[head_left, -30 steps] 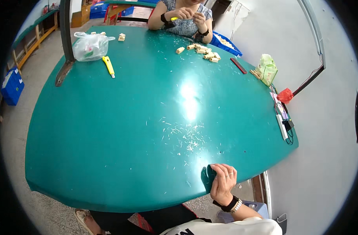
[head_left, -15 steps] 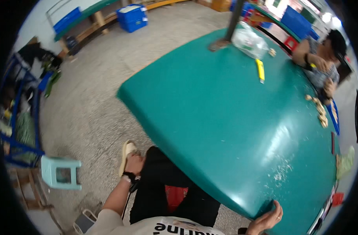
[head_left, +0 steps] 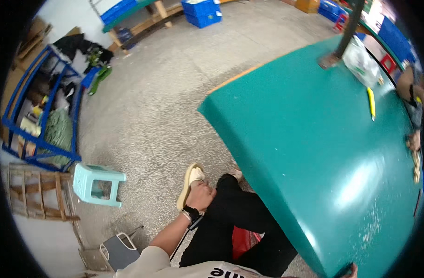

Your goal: Picking up a blue crate filled with wooden blocks and placing it onto a work table.

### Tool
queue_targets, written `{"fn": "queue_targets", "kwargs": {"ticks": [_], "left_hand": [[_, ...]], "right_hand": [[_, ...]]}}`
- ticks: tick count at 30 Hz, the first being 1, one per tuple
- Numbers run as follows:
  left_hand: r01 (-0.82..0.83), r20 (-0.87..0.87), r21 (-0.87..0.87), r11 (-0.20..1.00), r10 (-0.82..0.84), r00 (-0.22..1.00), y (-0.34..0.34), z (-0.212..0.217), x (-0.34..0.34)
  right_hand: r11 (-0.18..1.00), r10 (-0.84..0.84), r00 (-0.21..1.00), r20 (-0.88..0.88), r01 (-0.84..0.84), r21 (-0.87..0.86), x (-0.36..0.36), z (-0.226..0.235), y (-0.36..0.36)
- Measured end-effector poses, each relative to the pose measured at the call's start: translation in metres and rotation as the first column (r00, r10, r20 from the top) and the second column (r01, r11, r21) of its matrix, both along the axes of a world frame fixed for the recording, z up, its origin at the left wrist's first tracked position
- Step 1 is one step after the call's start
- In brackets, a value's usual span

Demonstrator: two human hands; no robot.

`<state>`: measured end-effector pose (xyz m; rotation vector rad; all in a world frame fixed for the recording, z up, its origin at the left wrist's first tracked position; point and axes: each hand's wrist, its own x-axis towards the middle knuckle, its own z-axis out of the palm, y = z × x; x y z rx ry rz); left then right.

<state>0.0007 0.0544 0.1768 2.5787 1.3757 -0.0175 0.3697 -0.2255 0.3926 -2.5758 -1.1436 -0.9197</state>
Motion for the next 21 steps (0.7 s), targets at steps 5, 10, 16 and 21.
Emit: {"fn": "queue_targets", "kwargs": {"ticks": [5, 10, 16, 21], "left_hand": [[-0.240, 0.248, -0.119, 0.963, 0.263, 0.933, 0.013, 0.001, 0.003], [-0.344, 0.390, -0.243, 0.907, 0.416, 0.822, 0.010, -0.049, -0.020], [-0.249, 0.421, -0.402, 0.881, 0.420, 0.804, -0.007, -0.036, -0.009], [-0.323, 0.551, -0.423, 0.846, 0.524, 0.650, 0.008, -0.118, -0.074]], "right_hand": [[0.991, 0.108, 0.991, -0.083, -0.100, 0.094, 0.025, -0.012, -0.003], [0.988, 0.125, 0.990, -0.062, -0.118, 0.104, 0.022, -0.013, 0.002], [0.980, 0.143, 0.986, -0.090, -0.128, 0.150, 0.020, -0.012, -0.014], [0.933, 0.330, 0.882, -0.336, -0.250, 0.259, 0.014, 0.014, 0.000]]}}
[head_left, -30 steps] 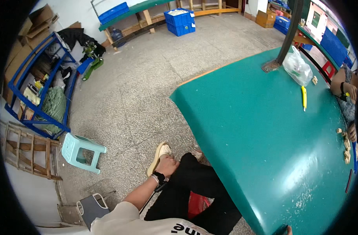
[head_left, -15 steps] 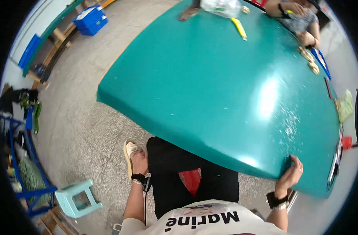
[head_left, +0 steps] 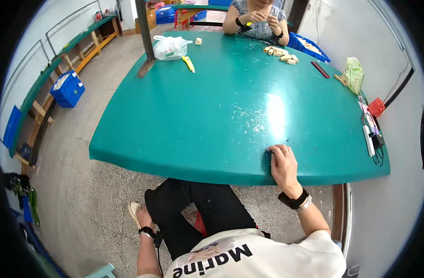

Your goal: Picking up a blue crate filled with wooden blocks and placing it onto a work table.

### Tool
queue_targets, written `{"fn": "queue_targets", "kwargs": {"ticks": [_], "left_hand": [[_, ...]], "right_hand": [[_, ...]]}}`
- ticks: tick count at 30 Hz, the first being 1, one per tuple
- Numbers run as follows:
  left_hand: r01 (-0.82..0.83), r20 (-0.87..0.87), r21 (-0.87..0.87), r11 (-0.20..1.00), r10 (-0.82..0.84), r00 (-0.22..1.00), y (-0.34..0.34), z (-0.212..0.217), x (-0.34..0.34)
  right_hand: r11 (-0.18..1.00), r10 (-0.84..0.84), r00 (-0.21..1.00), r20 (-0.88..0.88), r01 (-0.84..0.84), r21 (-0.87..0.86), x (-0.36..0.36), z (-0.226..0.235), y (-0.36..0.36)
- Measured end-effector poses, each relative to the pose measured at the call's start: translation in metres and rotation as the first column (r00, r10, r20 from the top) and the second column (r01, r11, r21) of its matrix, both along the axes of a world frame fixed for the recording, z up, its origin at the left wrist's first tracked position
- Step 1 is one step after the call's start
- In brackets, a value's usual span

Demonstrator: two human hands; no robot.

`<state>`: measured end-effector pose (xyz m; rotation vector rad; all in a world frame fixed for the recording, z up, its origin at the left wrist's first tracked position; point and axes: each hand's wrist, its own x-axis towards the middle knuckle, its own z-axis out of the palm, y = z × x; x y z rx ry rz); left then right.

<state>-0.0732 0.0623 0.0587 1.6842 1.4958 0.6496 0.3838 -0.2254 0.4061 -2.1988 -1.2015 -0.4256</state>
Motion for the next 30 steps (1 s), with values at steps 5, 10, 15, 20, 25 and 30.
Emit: {"fn": "queue_targets", "kwargs": {"ticks": [5, 10, 15, 20, 25, 30], "left_hand": [[0.017, 0.302, -0.269, 0.963, 0.067, 0.951, -0.014, 0.045, 0.040], [0.080, 0.132, -0.045, 0.996, -0.074, 0.988, -0.004, 0.027, 0.061], [0.044, -0.177, 0.029, 0.999, -0.038, 0.983, -0.011, 0.009, 0.026], [0.237, -0.483, 0.025, 0.971, -0.196, 0.853, -0.027, 0.080, 0.058], [0.364, -0.690, 0.122, 0.923, -0.184, 0.700, -0.028, 0.084, 0.059], [0.479, -0.733, 0.280, 0.832, -0.137, 0.666, -0.020, 0.090, 0.084]], "right_hand": [[0.841, 0.208, 0.978, 0.016, -0.188, 0.508, 0.013, 0.125, 0.033], [0.004, 0.085, 0.692, 0.717, -0.720, 0.694, -0.024, 0.204, -0.011], [-0.788, -0.007, 0.077, 0.997, -0.614, 0.042, -0.100, 0.190, 0.040], [-0.853, -0.051, 0.145, 0.988, -0.521, 0.033, -0.077, 0.175, 0.070], [-0.603, 0.124, 0.453, 0.883, -0.672, 0.429, -0.063, 0.170, 0.061], [-0.516, 0.060, 0.505, 0.861, -0.723, 0.460, -0.037, 0.172, 0.054]]}}
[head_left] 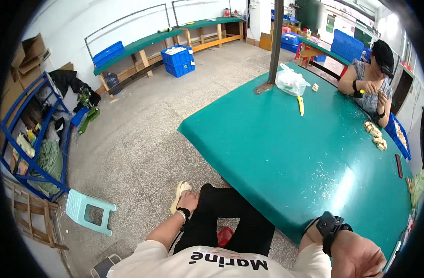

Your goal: Picking up a blue crate filled with wooden blocks and placing it onto a work table.

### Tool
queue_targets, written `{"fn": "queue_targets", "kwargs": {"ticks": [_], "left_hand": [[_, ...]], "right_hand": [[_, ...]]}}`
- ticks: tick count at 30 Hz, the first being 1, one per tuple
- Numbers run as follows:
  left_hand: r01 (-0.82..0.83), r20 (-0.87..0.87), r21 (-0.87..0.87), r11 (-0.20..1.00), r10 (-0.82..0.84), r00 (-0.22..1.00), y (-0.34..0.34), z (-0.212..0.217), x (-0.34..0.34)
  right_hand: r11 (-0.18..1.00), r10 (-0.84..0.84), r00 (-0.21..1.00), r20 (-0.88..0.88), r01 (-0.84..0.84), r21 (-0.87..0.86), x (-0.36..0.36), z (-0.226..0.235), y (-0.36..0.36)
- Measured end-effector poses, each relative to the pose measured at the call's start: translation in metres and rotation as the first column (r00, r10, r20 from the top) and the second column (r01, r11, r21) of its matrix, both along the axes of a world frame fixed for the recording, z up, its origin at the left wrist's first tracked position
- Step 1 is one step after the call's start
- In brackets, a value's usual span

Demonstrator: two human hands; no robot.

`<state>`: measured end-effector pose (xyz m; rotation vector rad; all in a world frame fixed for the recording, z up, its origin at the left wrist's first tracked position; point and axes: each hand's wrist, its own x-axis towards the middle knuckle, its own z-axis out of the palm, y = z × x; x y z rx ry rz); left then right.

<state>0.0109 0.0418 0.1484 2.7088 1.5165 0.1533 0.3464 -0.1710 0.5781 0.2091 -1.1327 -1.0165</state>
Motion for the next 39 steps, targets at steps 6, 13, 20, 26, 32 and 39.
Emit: {"fn": "queue_targets", "kwargs": {"ticks": [6, 13, 20, 26, 32, 39], "left_hand": [[0.071, -0.023, -0.215, 0.974, -0.078, 0.997, 0.004, 0.004, -0.008], [-0.073, 0.106, -0.404, 0.912, 0.126, 0.986, 0.019, -0.046, -0.027], [-0.117, 0.442, -0.483, 0.868, 0.357, 0.823, 0.013, -0.059, -0.048], [0.045, -0.050, 0.041, 0.998, -0.043, 0.998, 0.005, -0.030, -0.019], [-0.058, -0.039, -0.221, 0.974, 0.051, 0.998, 0.004, -0.018, -0.018], [0.411, 0.432, -0.852, 0.323, 0.878, 0.206, 0.009, -0.014, -0.015]], "right_hand": [[0.861, 0.414, 0.883, 0.219, -0.458, 0.220, -0.009, 0.007, 0.013], [0.609, 0.156, 0.861, -0.484, -0.469, -0.640, 0.045, 0.011, 0.028], [0.448, 0.267, 0.869, -0.417, -0.495, -0.744, 0.056, 0.024, 0.023], [0.466, 0.018, 0.835, -0.550, -0.493, -0.734, 0.031, 0.015, 0.063], [0.501, -0.113, 0.950, -0.290, -0.197, -0.842, -0.042, 0.002, 0.067], [0.873, -0.122, 0.983, -0.141, 0.039, -0.486, -0.061, -0.026, 0.043]]}}
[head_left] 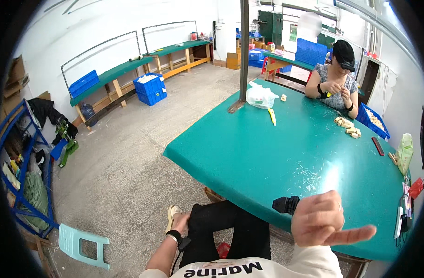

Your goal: Picking up a blue crate filled with wooden blocks and placing it onto a work table.

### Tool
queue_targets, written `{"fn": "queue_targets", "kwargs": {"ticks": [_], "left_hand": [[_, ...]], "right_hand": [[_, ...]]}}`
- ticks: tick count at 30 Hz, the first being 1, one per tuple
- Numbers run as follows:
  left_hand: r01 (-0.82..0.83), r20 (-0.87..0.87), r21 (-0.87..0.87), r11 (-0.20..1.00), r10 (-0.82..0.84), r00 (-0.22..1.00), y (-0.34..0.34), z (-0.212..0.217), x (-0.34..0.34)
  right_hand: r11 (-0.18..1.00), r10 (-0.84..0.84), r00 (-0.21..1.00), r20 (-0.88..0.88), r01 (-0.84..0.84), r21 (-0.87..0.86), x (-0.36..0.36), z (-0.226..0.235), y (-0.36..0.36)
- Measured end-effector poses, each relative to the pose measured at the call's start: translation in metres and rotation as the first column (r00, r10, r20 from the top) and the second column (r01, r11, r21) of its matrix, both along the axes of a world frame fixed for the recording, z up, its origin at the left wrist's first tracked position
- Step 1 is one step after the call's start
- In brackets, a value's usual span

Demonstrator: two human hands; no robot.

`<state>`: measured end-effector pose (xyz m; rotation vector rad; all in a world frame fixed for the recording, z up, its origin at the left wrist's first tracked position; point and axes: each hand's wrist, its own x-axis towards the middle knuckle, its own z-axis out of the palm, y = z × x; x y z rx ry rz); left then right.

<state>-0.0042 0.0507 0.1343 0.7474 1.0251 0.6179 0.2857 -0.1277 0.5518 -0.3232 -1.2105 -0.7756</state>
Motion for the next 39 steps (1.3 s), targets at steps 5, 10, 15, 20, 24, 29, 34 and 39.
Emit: {"fn": "queue_targets", "kwargs": {"ticks": [5, 10, 15, 20, 24, 29, 34, 39], "left_hand": [[-0.082, 0.125, -0.093, 0.992, 0.093, 0.988, -0.026, 0.079, 0.012], [0.034, -0.036, 0.055, 0.998, -0.032, 0.999, -0.019, 0.060, 0.004], [-0.020, 0.144, -0.040, 0.999, 0.026, 0.989, -0.030, 0.074, 0.001], [0.102, 0.507, -0.439, 0.893, 0.153, 0.848, -0.048, 0.007, -0.063], [0.445, 0.664, -0.719, 0.534, 0.337, 0.668, -0.037, -0.050, -0.099], [-0.147, -0.015, -0.207, 0.967, 0.147, 0.989, -0.056, 0.099, 0.056], [-0.211, 0.397, -0.226, 0.951, 0.287, 0.872, -0.040, 0.064, 0.039], [-0.180, 0.258, 0.091, 0.979, 0.152, 0.954, -0.043, 0.051, 0.060]], "right_hand": [[0.991, -0.049, 0.985, 0.165, 0.027, 0.133, 0.009, -0.007, -0.003], [0.991, -0.082, 0.991, 0.108, 0.070, 0.111, 0.018, 0.011, -0.017], [0.972, -0.132, 0.991, -0.018, 0.133, 0.193, 0.021, 0.015, -0.024], [0.952, -0.150, 0.988, -0.034, 0.154, 0.264, 0.042, 0.019, -0.038], [0.905, -0.082, 0.995, -0.057, 0.098, 0.415, 0.049, 0.031, -0.059], [0.938, -0.015, 0.995, -0.103, 0.049, 0.342, 0.070, 0.028, -0.060], [0.934, -0.002, 0.996, -0.084, 0.032, 0.355, 0.073, 0.034, -0.067], [0.935, -0.102, 0.993, -0.052, 0.113, 0.337, 0.082, 0.023, -0.048]]}}
